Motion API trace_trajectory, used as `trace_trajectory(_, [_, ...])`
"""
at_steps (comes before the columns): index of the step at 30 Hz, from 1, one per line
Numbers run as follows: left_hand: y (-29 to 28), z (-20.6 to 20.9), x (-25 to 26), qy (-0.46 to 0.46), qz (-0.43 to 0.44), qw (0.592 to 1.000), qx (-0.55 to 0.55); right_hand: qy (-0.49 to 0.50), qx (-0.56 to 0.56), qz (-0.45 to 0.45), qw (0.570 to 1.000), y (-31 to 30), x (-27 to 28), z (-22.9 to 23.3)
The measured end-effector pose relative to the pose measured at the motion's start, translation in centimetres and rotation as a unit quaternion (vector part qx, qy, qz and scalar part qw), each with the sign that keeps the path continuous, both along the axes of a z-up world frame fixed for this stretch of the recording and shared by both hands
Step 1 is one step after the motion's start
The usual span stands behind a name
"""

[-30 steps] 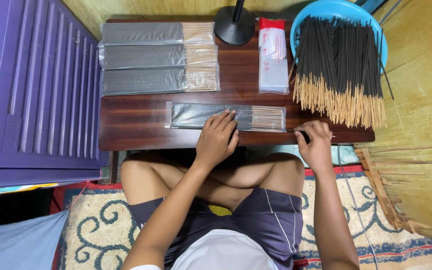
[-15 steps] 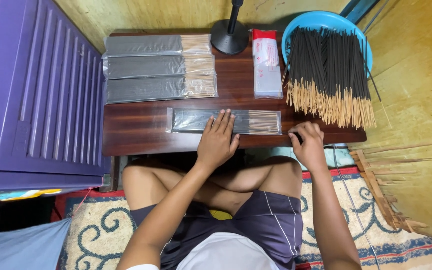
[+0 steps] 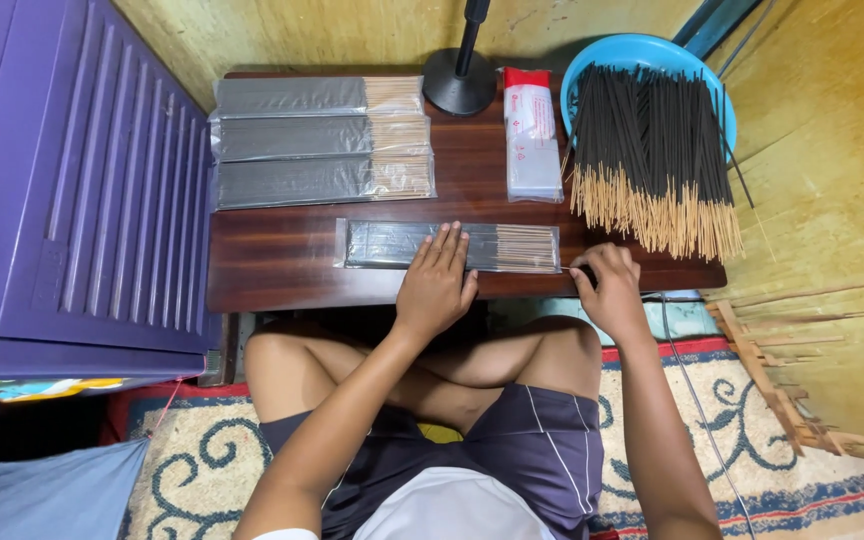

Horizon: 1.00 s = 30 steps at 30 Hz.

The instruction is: Packing bundles of incense sticks into clear plastic sleeves on a low table while sitting on the floor.

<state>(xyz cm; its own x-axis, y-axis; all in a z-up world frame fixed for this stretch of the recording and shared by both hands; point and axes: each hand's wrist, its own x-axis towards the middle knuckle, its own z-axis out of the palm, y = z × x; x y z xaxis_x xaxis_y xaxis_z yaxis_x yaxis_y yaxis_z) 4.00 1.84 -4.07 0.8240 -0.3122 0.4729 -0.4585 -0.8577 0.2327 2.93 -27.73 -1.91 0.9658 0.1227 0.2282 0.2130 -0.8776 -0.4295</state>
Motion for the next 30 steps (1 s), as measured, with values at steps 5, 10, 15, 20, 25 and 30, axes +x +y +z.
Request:
trace_trajectory(5, [0.0, -0.2, 0.1, -0.007, 0.0, 1.0, 0.002, -0.008, -0.017, -0.005, 1.0, -1.5, 0.3, -1.2])
trace_trajectory(10, [-0.1, -0.2, 0.1, -0.017, -0.003, 1.0, 0.002, -0.014, -0.033, 0.017, 0.999, 1.1, 0.3, -0.3])
trace_trajectory(15, [-0.1, -0.4, 0.1, -0.017, -0.001, 1.0, -0.003, -0.012, 0.003, -0.001, 1.0, -0.6, 0.4, -1.4])
trace_trajectory(20, [-0.1, -0.4, 0.1, -0.016, -0.001, 1.0, -0.005, -0.018, -0.018, 0.004, 1.0, 0.8, 0.5, -1.4])
trace_trajectory(25, [-0.1, -0.3, 0.1, -0.016, 0.003, 1.0, -0.004, -0.038, 0.018, -0.033, 0.999, 0.8, 0.1, -2.7])
trace_trajectory(30, [-0.2, 0.0, 0.1, -0.013, 0.002, 1.0, -0.018, -0.123, 0.036, -0.171, 0.977, 2.6, -2.2, -4.5])
